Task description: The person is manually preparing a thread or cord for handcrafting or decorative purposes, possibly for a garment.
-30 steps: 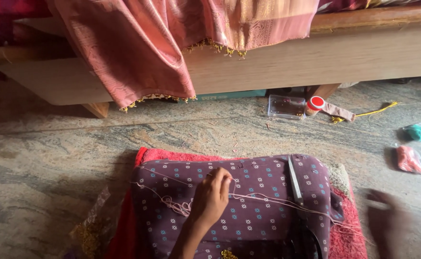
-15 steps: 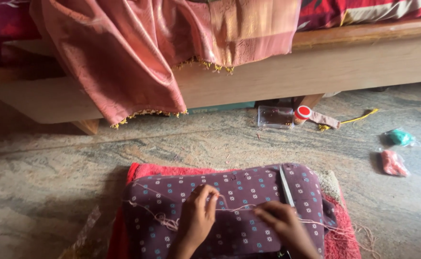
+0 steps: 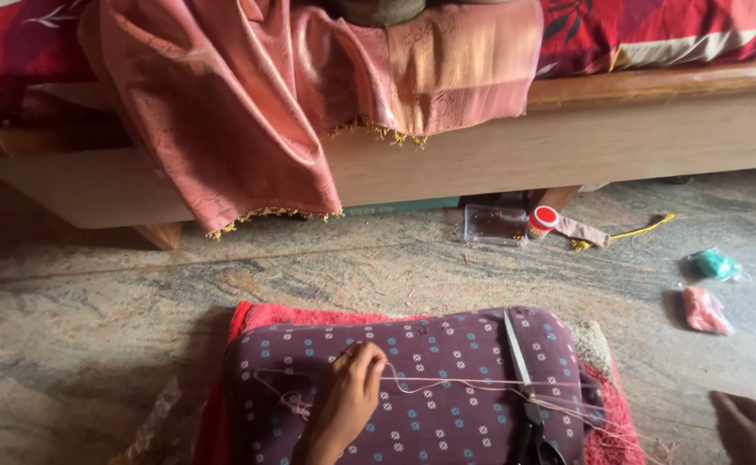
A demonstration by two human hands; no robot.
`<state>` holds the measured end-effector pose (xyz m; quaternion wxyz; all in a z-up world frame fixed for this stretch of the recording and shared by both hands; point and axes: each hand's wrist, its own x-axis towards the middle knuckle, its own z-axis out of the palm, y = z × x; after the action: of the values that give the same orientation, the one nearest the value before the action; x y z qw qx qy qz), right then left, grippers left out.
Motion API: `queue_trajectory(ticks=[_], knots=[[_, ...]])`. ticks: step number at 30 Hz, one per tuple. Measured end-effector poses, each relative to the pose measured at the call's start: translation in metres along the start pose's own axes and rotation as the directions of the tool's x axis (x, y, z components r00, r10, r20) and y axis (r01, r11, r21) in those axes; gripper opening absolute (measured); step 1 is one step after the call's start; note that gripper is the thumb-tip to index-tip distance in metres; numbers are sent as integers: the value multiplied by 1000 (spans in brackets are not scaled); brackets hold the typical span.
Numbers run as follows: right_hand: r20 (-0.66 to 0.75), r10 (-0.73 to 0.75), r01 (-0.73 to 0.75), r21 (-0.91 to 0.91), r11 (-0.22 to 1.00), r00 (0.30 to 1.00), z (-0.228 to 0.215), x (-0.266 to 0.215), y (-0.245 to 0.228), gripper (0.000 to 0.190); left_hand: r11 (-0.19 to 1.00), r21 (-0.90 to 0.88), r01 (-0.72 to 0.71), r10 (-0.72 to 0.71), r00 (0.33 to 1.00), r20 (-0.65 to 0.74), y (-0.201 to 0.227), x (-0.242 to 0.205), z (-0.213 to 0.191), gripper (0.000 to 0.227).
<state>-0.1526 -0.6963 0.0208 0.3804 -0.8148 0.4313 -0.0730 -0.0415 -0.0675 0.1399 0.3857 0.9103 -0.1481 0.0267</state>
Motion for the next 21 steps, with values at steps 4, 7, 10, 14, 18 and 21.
queue_trajectory(ticks=[4,7,10,14,18,21], knots=[[-49,-636,633,-56,772,770,-18,-28,-12,30,999,-49,13,-12,999,31,8,3,5,11],[-202,-199,231,150,961,959,-22,-89,-116,28,999,-18,40,-40,999,-6,0,8,0,9],[-79,-815,798,-166,579,575,-30,-87,-142,23,968,-16,251,-251,968,3,-4,15,-24,10],[-40,-312,281,550,786,949,-24,-80,-172,23,990,35,-140,143,923,-357,-16,16,-54,8],[-35,-340,264,704,659,940,-34,-93,-190,19,984,58,170,-133,907,-399,4,14,-93,9],[-30,-380,260,779,570,925,-40,-88,-189,17,952,21,304,-274,885,-377,4,7,-100,10]])
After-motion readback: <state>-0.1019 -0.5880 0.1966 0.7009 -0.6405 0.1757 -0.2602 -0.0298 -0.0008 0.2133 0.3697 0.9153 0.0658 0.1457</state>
